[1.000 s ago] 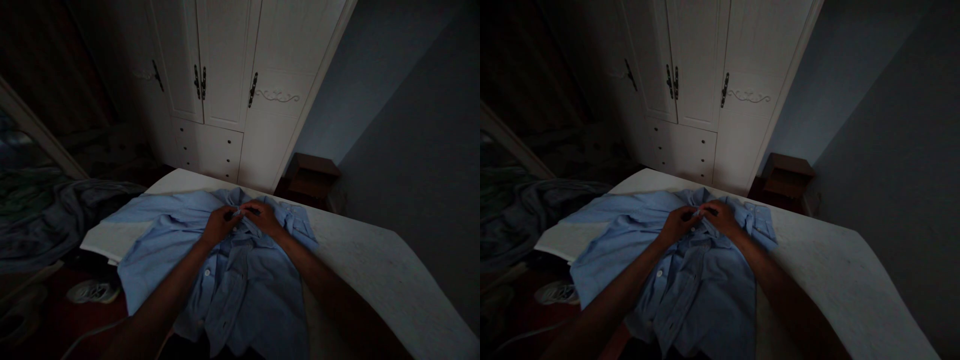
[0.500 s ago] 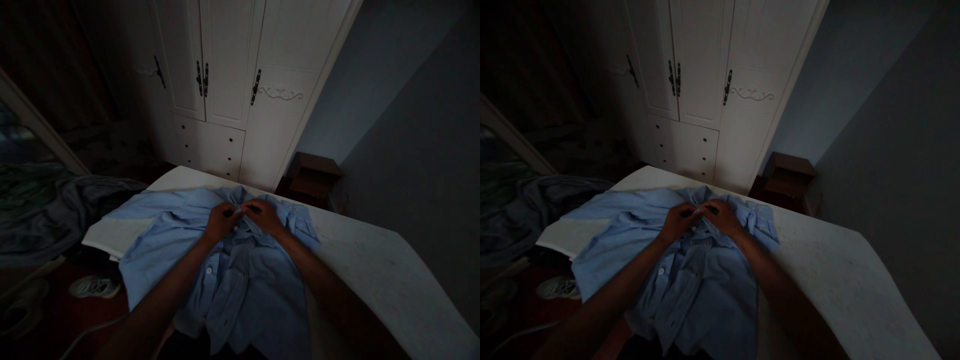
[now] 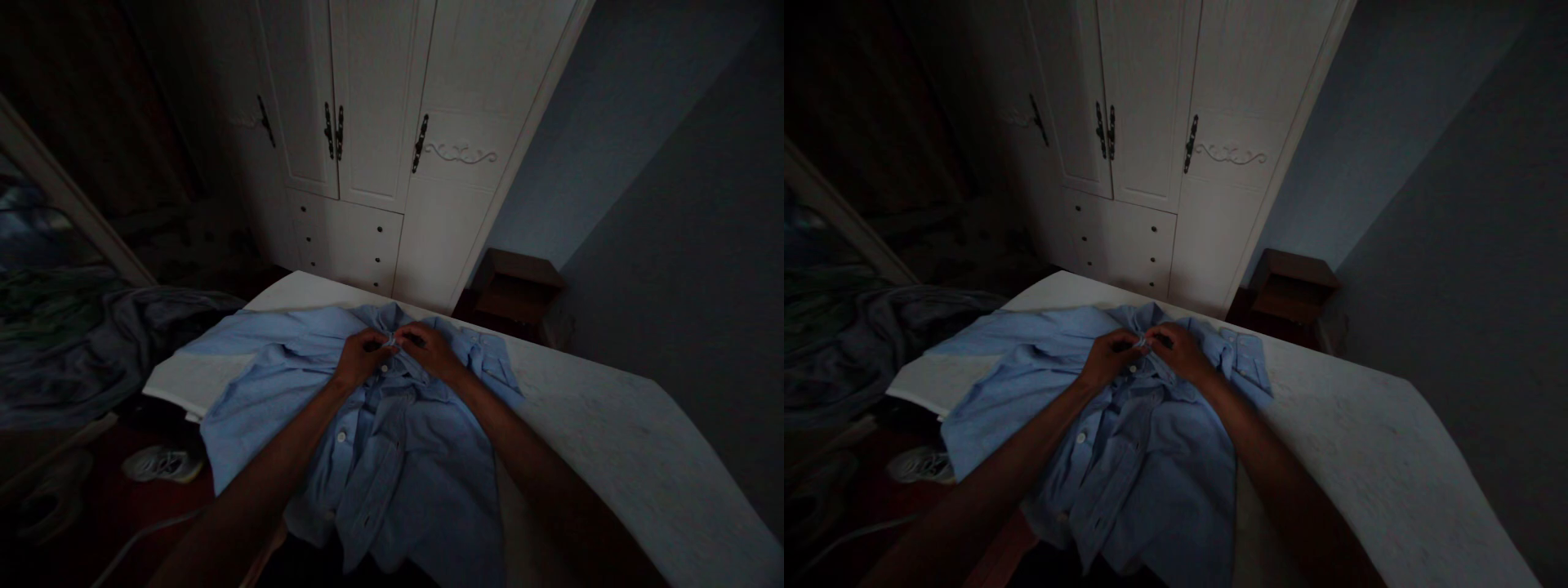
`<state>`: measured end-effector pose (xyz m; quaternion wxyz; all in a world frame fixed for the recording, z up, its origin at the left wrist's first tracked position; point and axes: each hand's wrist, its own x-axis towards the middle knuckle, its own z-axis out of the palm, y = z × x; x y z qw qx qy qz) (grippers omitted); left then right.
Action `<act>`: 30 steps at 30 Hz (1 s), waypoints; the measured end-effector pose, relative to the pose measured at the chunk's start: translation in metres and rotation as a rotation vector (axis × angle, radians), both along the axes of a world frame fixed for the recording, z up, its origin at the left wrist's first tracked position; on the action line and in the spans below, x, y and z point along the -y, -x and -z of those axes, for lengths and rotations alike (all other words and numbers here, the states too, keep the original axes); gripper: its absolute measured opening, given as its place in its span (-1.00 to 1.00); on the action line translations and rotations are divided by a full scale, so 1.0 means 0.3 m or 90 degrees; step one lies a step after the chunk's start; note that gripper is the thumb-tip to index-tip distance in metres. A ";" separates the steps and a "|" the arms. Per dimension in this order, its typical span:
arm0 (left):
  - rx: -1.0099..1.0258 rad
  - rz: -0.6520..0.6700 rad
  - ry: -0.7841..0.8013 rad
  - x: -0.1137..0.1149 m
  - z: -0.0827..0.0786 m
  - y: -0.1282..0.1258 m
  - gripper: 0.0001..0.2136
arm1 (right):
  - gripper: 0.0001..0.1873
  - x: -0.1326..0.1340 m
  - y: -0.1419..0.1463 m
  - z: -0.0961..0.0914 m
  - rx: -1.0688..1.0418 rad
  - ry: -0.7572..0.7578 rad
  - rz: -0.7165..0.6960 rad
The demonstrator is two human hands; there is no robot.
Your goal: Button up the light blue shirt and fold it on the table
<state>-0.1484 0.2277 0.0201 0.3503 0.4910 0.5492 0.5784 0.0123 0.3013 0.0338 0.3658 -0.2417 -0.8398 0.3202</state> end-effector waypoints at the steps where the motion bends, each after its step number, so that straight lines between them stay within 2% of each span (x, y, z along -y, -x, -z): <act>1: 0.004 0.000 0.003 0.000 0.000 0.000 -0.66 | -0.82 0.000 0.000 0.000 -0.001 0.001 -0.001; 12: -0.001 0.005 0.006 0.004 -0.002 -0.003 -0.63 | -0.83 -0.004 0.005 0.006 0.001 0.004 0.005; 19: -0.001 0.027 0.007 0.010 -0.008 -0.001 -0.62 | -0.86 -0.002 -0.006 0.006 -0.041 0.065 -0.005; 30: -0.032 0.013 -0.018 0.008 0.009 0.010 -0.66 | -0.83 0.004 0.000 0.000 -0.044 0.101 0.000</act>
